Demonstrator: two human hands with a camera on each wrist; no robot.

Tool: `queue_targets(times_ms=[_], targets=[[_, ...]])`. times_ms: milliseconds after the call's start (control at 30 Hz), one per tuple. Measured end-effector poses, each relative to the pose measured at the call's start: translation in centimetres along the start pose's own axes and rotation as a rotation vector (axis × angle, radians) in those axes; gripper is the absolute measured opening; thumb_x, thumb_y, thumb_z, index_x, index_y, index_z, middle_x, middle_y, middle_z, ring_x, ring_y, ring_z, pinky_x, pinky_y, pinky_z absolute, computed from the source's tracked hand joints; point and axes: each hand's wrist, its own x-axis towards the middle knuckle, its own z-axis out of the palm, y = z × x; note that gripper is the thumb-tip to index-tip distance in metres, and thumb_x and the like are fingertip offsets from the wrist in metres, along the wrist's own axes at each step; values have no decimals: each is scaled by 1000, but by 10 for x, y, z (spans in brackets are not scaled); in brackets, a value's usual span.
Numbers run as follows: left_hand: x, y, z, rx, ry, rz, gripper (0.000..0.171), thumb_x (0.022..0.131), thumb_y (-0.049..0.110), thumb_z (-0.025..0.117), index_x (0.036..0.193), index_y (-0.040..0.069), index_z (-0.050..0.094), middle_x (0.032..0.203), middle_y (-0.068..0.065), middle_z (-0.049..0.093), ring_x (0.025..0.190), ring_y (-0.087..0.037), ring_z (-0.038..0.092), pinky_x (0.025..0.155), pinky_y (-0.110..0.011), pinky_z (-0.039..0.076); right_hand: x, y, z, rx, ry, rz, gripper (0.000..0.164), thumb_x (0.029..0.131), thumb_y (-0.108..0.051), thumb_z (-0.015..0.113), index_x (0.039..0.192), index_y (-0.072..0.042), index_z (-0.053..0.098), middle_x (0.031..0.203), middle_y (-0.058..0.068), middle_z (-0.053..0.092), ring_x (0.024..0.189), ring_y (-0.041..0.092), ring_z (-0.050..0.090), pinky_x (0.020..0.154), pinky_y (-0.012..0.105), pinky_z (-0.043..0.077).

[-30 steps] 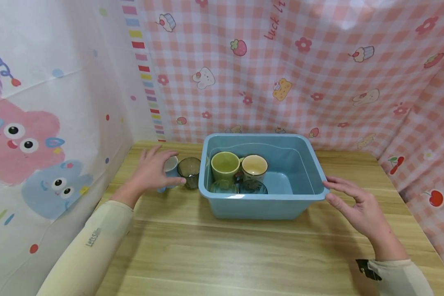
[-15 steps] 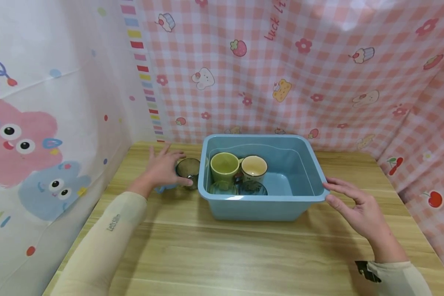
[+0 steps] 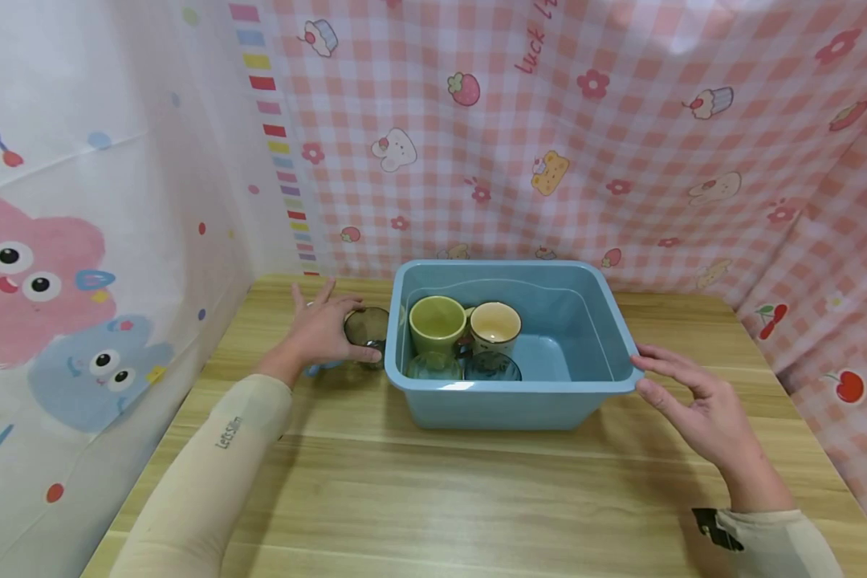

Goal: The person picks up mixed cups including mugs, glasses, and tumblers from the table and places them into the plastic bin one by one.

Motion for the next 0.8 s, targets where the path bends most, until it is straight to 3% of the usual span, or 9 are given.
queue_targets(times_ms=[200, 433, 667, 800], targets=[[0, 1, 4, -38, 44, -6, 99, 74, 70, 86, 150, 12, 61, 163, -8, 55, 167, -43, 10, 121, -80, -18, 0, -1, -1, -6, -2, 3, 38, 93, 8, 76, 129, -4, 77, 145, -19, 65, 135, -12, 54, 102, 1, 40], [3, -2, 4, -202, 90, -62, 92, 78, 64, 86, 150, 14, 58, 158, -13, 58, 168, -41, 11, 123, -76, -20, -2, 0, 0, -11, 1, 9, 38, 93, 7, 76, 130, -3, 77, 145, -18, 66, 135, -12, 53, 101, 1, 40], [-2, -3, -15, -349, 173, -39, 84, 82, 55, 88, 148, 11, 59, 153, -17, 59, 167, -44, 15, 124, -76, -17, -1, 1, 0, -18, 0, 11, 38, 93, 6, 76, 130, -5, 77, 144, -22, 64, 134, -13, 53, 101, 0, 40], [-4, -2, -31, -426, 214, -27, 83, 85, 50, 88, 151, 11, 57, 147, -16, 63, 161, -43, 31, 125, -75, -18, -1, 1, 0, -23, -2, 15, 38, 94, 5, 76, 131, -6, 77, 144, -23, 64, 134, -14, 53, 100, 1, 40]])
